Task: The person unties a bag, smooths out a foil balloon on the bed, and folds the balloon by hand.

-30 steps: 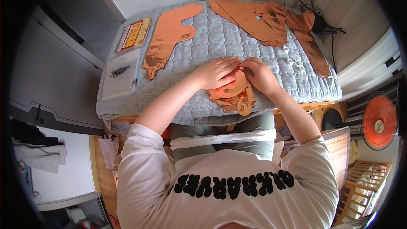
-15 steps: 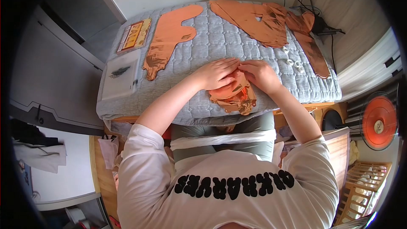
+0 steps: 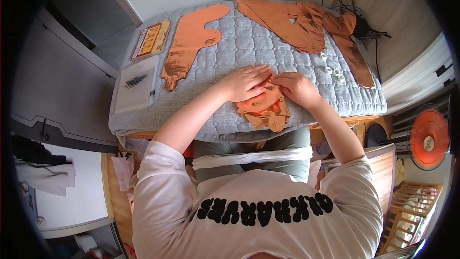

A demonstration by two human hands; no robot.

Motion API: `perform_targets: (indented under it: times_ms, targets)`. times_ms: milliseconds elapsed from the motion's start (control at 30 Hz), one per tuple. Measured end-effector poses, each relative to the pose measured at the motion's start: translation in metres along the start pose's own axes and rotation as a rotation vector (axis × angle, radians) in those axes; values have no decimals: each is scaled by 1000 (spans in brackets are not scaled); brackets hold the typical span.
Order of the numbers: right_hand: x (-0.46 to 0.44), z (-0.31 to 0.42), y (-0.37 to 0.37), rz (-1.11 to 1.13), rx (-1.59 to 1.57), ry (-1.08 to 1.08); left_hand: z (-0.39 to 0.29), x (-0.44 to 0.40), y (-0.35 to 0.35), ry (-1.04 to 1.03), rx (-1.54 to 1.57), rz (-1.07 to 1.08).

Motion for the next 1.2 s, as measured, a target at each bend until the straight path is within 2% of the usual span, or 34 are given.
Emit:
perform_targets:
  times_ms: [200,633,933,1033,1100,1200]
  targets:
    - [2,-2,-2,-48,-106,-119,0,-1,0,12,15,-1]
    - [5,-8,-7,-29,-111,-128,1,0,-2,8,9,16]
    - [-9,3,2,-124,-192,-83,0,0,1,2,29,-7]
    - [-8,-1,-3,-79,-266,-115,-1,0,1,-4,40,-2]
    - [-4,-14,-13,-66,-426,-291,-1,1,2,-7,35,1]
    - [-3,-12,-8,-88,-335,-306,0,0,1,-11,23,7]
Point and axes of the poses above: each hand's wrist, its own x-axis away from the middle knuckle, its own y-axis out of the back of the hand, z = x × y, the point moved 7 cm from there along -x, towards the middle knuckle, and after that the axes turned 3 degrees about x, right-handed, at the moved point
